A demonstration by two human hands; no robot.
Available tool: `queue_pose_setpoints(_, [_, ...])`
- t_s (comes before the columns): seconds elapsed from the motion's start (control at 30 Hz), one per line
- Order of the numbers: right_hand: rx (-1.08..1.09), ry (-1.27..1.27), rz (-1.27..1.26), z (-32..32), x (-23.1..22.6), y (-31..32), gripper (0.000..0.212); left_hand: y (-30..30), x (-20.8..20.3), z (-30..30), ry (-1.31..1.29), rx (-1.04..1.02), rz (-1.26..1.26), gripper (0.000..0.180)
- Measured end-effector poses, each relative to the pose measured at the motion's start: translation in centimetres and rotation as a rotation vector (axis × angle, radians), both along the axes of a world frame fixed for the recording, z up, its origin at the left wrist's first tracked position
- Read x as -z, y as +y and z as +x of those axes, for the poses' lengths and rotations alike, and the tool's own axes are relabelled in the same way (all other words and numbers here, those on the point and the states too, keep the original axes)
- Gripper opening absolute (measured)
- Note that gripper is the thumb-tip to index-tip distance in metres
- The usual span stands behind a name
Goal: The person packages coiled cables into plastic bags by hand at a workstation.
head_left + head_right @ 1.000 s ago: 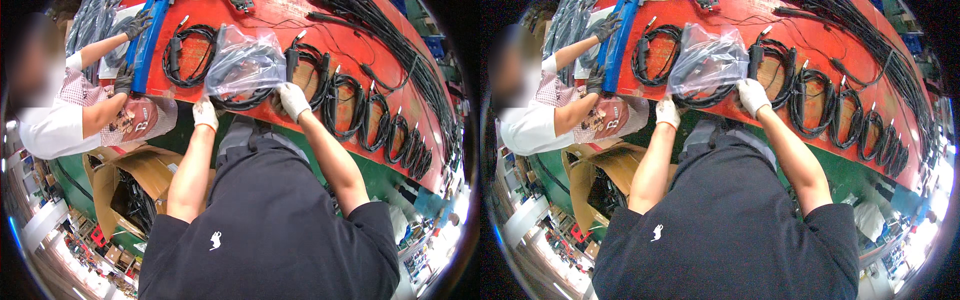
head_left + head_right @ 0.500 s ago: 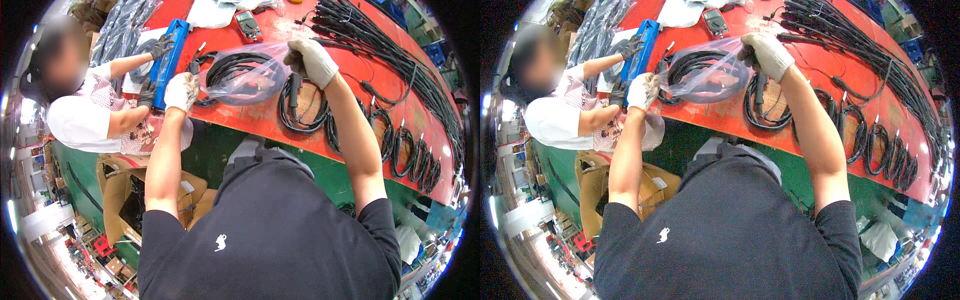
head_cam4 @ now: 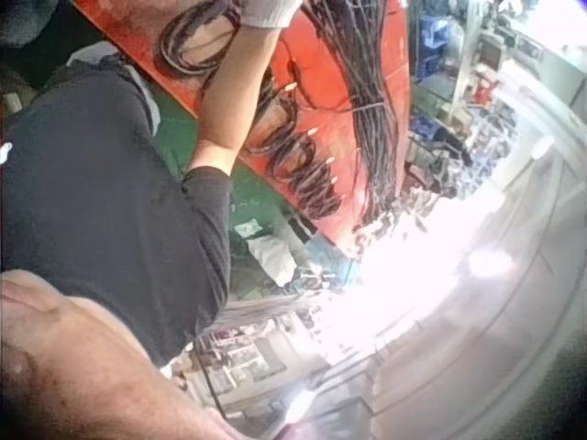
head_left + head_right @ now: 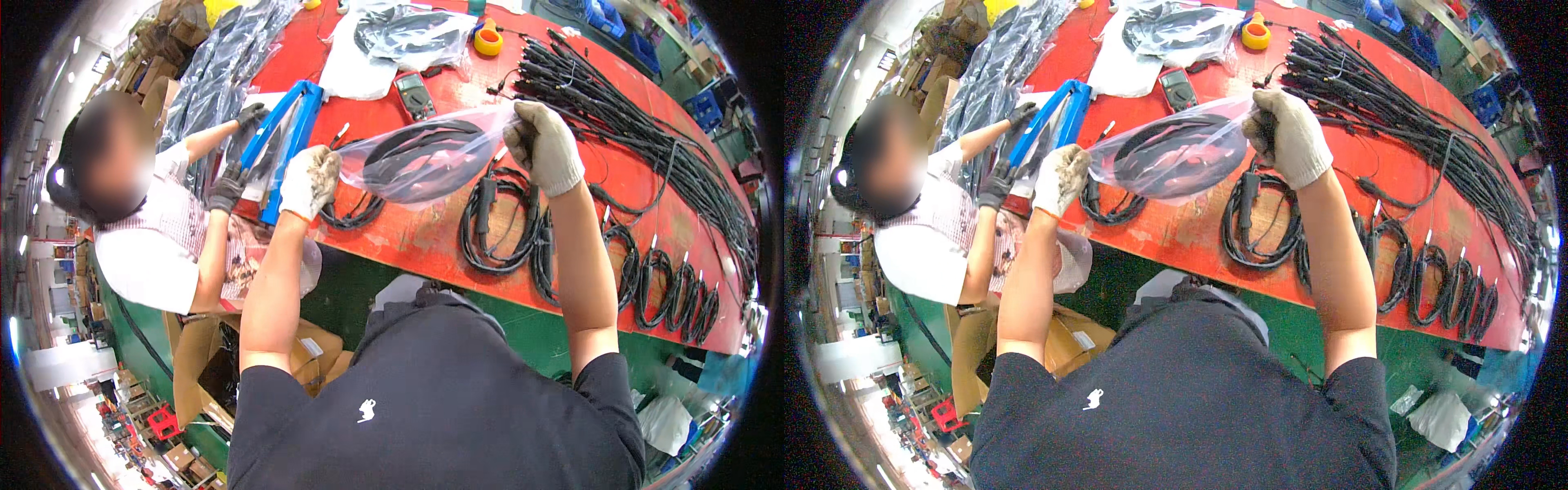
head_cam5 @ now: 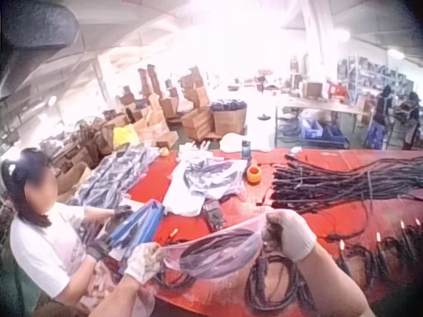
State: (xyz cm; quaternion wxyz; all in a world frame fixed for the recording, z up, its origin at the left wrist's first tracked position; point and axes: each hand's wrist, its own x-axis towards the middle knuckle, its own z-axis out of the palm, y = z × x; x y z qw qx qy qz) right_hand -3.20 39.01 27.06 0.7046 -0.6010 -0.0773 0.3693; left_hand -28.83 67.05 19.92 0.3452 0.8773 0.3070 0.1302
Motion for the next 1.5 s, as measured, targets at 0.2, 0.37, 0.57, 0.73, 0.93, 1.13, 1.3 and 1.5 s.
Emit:
queue_pose_setpoints(0.2, [-0.039,0.038,0.041,7.5,0.0,5.6,0.028,5.7,0.2,6.8,-0.109,0.017,-0.132,0.03])
queue_pose_setpoints(0.37, [0.029,-0.184,-0.001,15.9,-2.1,14.6,0.026,17.5,1.3,17.8,-0.112,0.319,0.818,0.027])
queue_pose_setpoints(0.57, [-0.088,-0.343,-0.035,25.1,-3.7,20.9,0.015,24.9,-2.4,29.2,-0.377,-0.118,0.424,0.035])
queue_pose_setpoints(0.73, [-0.034,-1.012,-0.396,25.6,10.2,22.1,0.04,26.4,5.7,30.7,-0.135,-0.176,0.554,0.034])
queue_pose_setpoints(0.93, [-0.253,-0.473,-0.829,19.6,23.2,20.0,0.041,25.6,18.1,25.2,0.492,-0.135,0.253,0.039])
queue_pose_setpoints(1.13, [-0.146,-0.369,-0.705,12.0,24.5,14.0,0.034,26.0,21.6,20.0,0.461,0.447,0.692,0.063])
queue_pose_setpoints(1.3, [-0.073,-0.163,-0.69,5.9,24.1,10.3,0.032,26.9,20.6,23.2,0.305,0.552,0.584,0.051])
queue_pose_setpoints(1.5, [-0.085,-0.053,-0.694,1.0,23.7,8.5,0.031,22.3,20.6,27.2,0.307,0.536,0.488,0.051])
